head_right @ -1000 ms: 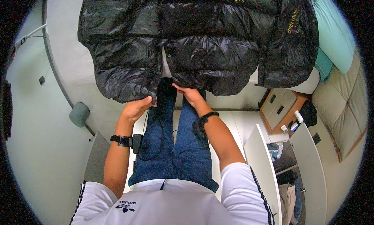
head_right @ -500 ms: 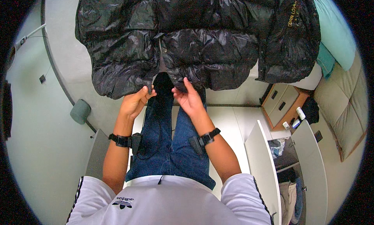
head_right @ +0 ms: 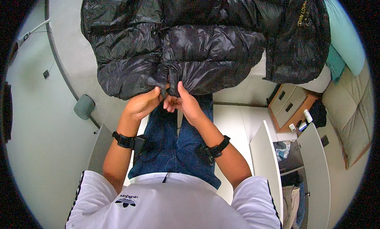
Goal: The recorder is fastening the snap buttons on a black puffer jacket laid out on a bed.
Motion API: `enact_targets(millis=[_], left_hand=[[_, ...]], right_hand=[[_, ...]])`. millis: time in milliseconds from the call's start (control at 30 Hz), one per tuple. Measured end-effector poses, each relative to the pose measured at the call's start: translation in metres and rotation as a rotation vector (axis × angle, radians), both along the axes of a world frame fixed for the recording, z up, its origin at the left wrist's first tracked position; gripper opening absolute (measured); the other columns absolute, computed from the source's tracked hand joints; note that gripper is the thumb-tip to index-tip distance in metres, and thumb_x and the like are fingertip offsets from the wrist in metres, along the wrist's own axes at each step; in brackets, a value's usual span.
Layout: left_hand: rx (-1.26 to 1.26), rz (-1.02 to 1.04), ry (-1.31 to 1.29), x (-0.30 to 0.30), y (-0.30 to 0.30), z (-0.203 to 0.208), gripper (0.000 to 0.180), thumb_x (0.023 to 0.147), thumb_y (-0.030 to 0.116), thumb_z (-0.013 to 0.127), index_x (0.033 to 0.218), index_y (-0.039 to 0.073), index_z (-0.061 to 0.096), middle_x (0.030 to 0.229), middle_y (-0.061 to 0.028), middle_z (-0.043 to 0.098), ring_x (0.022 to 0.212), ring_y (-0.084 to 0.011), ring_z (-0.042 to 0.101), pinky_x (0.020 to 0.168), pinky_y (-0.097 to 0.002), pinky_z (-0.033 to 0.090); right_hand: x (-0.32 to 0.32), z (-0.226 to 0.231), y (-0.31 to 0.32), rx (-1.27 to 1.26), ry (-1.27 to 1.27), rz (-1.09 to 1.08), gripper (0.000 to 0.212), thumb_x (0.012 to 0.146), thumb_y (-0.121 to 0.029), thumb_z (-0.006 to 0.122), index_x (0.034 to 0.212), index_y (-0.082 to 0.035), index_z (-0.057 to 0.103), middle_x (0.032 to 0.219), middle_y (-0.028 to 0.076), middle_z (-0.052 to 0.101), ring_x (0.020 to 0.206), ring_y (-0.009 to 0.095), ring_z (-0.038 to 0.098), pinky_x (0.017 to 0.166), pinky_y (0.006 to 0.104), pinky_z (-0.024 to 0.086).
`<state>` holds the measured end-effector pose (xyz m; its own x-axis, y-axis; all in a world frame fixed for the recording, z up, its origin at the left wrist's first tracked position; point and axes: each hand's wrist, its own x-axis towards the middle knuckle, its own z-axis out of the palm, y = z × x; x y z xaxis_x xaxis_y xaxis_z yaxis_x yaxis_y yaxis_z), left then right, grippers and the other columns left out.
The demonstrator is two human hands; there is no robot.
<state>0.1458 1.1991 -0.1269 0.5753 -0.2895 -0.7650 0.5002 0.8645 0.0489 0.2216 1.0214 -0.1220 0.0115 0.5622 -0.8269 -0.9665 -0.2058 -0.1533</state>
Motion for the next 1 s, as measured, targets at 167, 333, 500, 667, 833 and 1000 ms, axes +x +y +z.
enact_targets(millis=[167, 333, 500, 667, 833, 1000], left_hand=[[0.44, -0.122, 0.139, 0.009, -0.013, 0.009, 0.025, 0.097, 0.015, 0.069, 0.114, -0.003, 0.067, 0.111, -0.0094, 0.071, 0.102, -0.0205, 0.067, 0.094, -0.0346, 0.052], [0.274, -0.056, 0.291, 0.025, -0.007, 0.02, 0.037, 0.1, 0.019, 0.064, 0.118, -0.013, 0.063, 0.117, -0.0215, 0.068, 0.112, -0.0347, 0.067, 0.103, -0.0387, 0.052], [0.187, 0.083, 0.075, 0.027, -0.017, 0.008, 0.036, 0.103, 0.023, 0.06, 0.122, -0.008, 0.064, 0.127, -0.02, 0.065, 0.12, -0.0295, 0.063, 0.11, -0.0434, 0.047], [0.129, 0.099, 0.07, 0.027, -0.019, -0.004, 0.031, 0.102, 0.022, 0.061, 0.12, -0.003, 0.066, 0.125, -0.0168, 0.067, 0.12, -0.0271, 0.062, 0.111, -0.0451, 0.046], [0.125, 0.22, 0.148, 0.031, -0.013, -0.001, 0.021, 0.1, 0.02, 0.064, 0.11, 0.002, 0.071, 0.112, -0.0114, 0.071, 0.109, -0.0241, 0.066, 0.104, -0.0467, 0.051], [0.225, 0.169, 0.092, 0.033, -0.008, 0.012, 0.02, 0.099, 0.015, 0.065, 0.113, 0.002, 0.07, 0.113, -0.0113, 0.071, 0.11, -0.0248, 0.066, 0.104, -0.0452, 0.051]], right_hand=[[0.016, -0.004, -0.005, -0.255, -0.156, 0.401, 0.076, 0.104, -0.064, 0.032, 0.077, -0.002, 0.065, 0.067, 0.006, 0.061, 0.062, 0.019, 0.058, 0.064, 0.0337, 0.048], [0.039, 0.016, -0.002, -0.633, -1.169, 0.565, 0.05, 0.096, -0.038, 0.066, 0.064, -0.001, 0.057, 0.054, 0.012, 0.052, 0.051, 0.027, 0.056, 0.057, 0.0384, 0.048], [0.03, 0.0, -0.005, -0.25, -0.438, -0.099, 0.04, 0.095, -0.024, 0.072, 0.122, -0.004, 0.051, 0.108, 0.004, 0.055, 0.092, 0.01, 0.057, 0.074, 0.027, 0.052], [0.029, -0.026, -0.016, -0.186, -0.662, 0.123, 0.046, 0.095, -0.019, 0.07, 0.132, 0.002, 0.054, 0.106, 0.003, 0.061, 0.093, 0.009, 0.058, 0.083, 0.0259, 0.05], [0.053, -0.008, -0.016, -0.163, -0.182, -0.255, 0.038, 0.095, -0.002, 0.056, 0.133, 0.0, 0.055, 0.117, 0.006, 0.066, 0.103, 0.014, 0.064, 0.095, 0.0309, 0.051], [0.067, 0.011, -0.015, -0.041, -0.146, -0.333, 0.054, 0.09, 0.005, 0.06, 0.142, 0.0, 0.047, 0.128, 0.008, 0.061, 0.114, 0.017, 0.063, 0.101, 0.034, 0.051]])
